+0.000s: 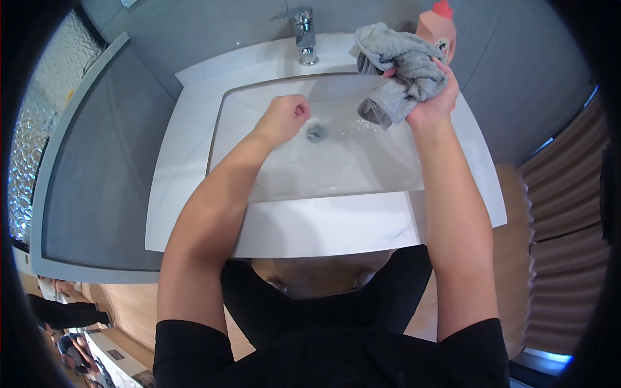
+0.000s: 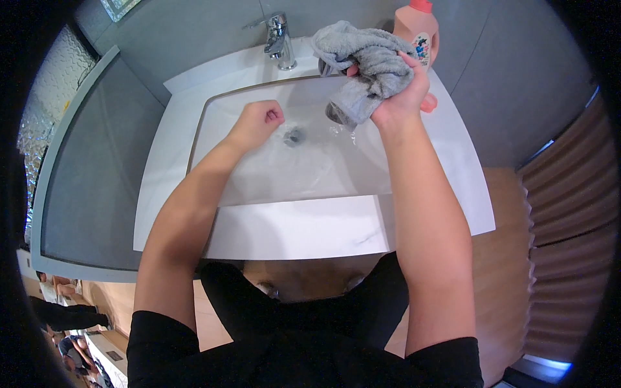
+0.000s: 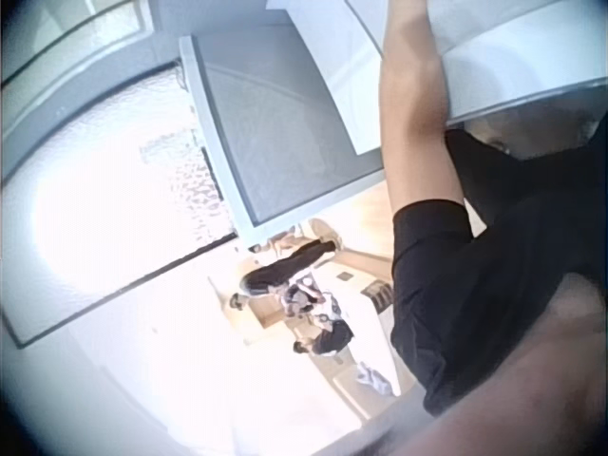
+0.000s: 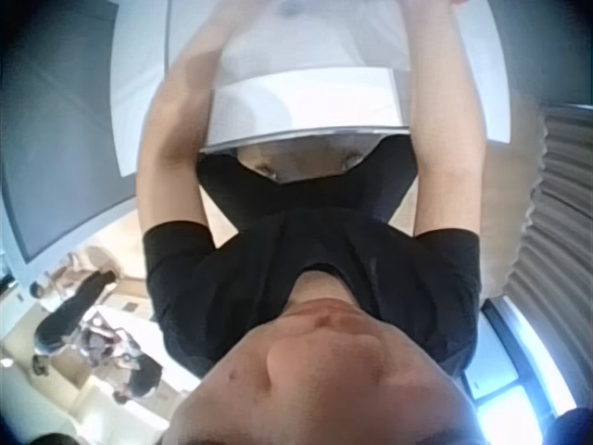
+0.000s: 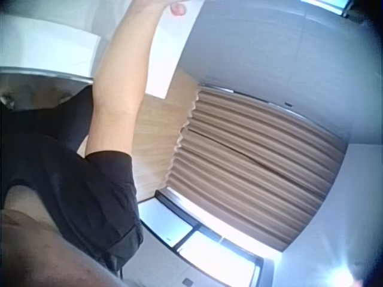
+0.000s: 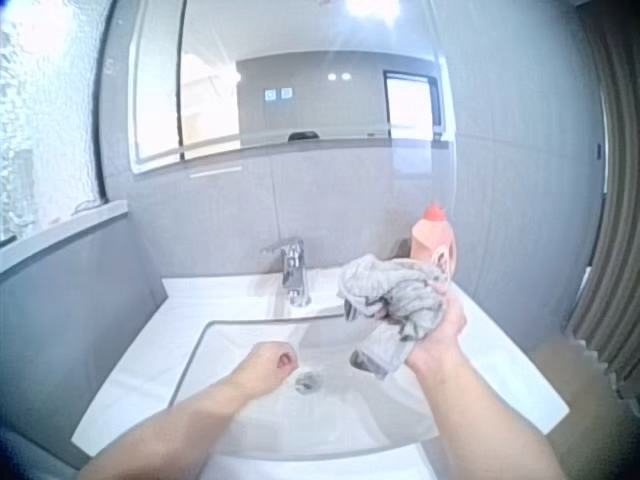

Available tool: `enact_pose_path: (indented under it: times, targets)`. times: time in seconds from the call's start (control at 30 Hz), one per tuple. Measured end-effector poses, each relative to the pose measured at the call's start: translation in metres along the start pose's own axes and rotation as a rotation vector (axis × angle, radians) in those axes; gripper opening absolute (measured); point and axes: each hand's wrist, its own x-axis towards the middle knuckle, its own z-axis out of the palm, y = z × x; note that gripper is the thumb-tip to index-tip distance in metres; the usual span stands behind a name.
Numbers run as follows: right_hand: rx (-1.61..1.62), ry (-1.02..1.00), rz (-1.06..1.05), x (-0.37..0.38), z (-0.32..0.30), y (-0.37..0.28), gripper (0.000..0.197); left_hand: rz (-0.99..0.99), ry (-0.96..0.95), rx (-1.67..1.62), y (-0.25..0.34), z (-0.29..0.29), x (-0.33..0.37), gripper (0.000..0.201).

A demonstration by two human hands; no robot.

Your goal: The person hand-washes a grey cloth in a sink by submerging it in water, scrubbing it with their hands, wringing it out, and then rinsing it under a running faucet.

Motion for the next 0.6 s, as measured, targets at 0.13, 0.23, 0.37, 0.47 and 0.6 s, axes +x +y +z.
enact_pose_path:
  times: [0.13, 0.23, 0.37, 0.47, 0.6]
  targets:
    - [0.036, -0.049, 0.02, 0.003, -0.011, -0.005, 0.05, -0.023, 0.067, 0.002, 0.008, -0.013, -0.001, 0.007]
    - [0.069, -0.086, 0.049, 0.001, -0.009, -0.003, 0.049, -0.026, 0.095, 0.032, 0.014, -0.019, -0.001, 0.011]
    - [0.115, -0.116, 0.062, 0.002, -0.012, -0.003, 0.049, -0.004, 0.087, 0.133, 0.02, -0.022, -0.004, 0.017]
    - [0.142, -0.098, 0.051, 0.004, -0.015, -0.003, 0.049, 0.043, 0.116, 0.148, 0.021, -0.022, -0.006, 0.021]
    - [0.13, -0.121, 0.057, 0.004, -0.016, -0.004, 0.049, 0.222, 0.239, 0.111, 0.022, -0.02, -0.004, 0.02]
